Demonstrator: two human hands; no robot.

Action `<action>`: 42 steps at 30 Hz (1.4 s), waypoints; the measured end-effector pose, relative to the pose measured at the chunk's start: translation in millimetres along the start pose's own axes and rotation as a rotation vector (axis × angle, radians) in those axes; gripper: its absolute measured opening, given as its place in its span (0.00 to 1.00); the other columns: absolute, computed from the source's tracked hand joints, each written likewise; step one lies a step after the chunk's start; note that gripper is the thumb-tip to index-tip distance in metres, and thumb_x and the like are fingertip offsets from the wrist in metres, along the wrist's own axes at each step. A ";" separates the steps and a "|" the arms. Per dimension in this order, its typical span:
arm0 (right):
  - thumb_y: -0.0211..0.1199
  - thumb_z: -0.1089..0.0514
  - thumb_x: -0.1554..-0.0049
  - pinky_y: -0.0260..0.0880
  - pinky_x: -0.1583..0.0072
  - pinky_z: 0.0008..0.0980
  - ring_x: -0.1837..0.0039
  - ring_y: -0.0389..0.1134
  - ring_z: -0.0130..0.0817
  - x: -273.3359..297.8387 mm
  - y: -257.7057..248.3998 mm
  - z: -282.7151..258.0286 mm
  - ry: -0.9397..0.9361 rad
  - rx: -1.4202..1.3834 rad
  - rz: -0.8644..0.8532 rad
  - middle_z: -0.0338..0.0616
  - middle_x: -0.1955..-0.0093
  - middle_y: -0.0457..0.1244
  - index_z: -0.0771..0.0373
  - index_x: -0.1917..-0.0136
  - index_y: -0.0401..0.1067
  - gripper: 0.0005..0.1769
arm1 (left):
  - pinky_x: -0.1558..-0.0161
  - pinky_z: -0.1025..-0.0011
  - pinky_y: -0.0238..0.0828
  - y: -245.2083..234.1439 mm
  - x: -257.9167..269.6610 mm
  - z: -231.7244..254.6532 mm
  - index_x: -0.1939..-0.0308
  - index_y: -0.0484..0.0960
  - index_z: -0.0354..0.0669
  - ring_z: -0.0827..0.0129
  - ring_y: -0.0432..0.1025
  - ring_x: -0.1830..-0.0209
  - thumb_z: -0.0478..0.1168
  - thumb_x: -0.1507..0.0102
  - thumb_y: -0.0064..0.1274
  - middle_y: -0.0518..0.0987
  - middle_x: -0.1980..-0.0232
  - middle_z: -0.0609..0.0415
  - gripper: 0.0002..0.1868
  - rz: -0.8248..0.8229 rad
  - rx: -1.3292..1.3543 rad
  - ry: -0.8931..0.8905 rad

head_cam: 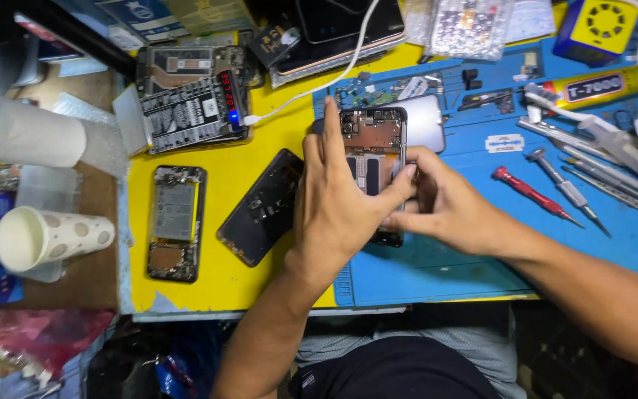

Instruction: The person handles a smartphone battery, connecting a white charging cable to its port and observing the indicator light. They then place the battery into a disassembled phone chassis and later handle a small white packet.

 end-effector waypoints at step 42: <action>0.79 0.48 0.51 0.61 0.29 0.50 0.28 0.59 0.57 175.3 -209.1 -98.6 0.305 1.268 0.737 0.60 0.32 0.59 0.59 0.28 0.67 0.41 | 0.60 0.62 0.74 110.5 -29.0 9.5 0.63 0.93 0.53 0.63 0.78 0.68 0.50 0.40 0.59 0.85 0.68 0.55 0.11 -0.232 -0.100 0.732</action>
Point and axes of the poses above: each hand's wrist, its own x-axis away from the middle knuckle, its own y-axis out of the palm, z = x × y, the point moved 9 cm from there along -x, towards the middle knuckle
